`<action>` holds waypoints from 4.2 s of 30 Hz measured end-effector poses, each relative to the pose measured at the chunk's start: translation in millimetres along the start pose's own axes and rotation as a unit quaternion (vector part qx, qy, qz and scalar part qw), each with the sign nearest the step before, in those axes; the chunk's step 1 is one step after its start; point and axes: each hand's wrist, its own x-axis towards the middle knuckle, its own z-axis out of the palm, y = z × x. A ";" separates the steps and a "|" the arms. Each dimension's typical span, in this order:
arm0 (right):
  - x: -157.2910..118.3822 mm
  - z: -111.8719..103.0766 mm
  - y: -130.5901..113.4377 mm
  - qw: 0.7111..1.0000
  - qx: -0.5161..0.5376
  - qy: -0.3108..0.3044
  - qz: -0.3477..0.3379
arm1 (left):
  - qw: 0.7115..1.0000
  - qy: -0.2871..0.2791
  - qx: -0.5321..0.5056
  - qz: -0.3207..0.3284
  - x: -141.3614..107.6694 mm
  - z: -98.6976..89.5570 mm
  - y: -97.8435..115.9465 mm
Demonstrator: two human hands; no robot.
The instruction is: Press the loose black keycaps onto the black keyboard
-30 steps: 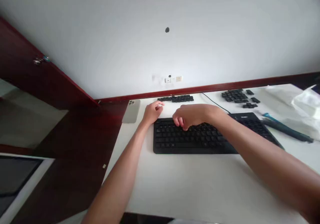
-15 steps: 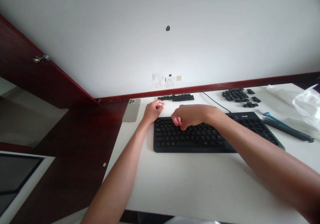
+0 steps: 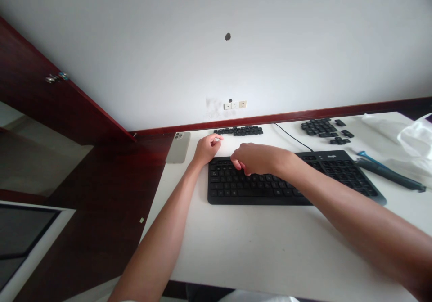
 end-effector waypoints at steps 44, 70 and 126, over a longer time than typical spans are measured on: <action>11.2 -4.3 7.4 0.999 -0.003 -0.009 0.039 | 1.000 -0.007 0.021 -0.018 0.4 0.3 5.4; 1.2 -16.1 80.3 0.989 0.031 0.076 0.124 | 1.000 0.005 0.019 -0.007 1.3 1.8 -0.6; 43.9 16.0 59.2 0.981 0.005 0.194 0.000 | 1.000 0.013 0.006 -0.004 1.3 2.1 -0.7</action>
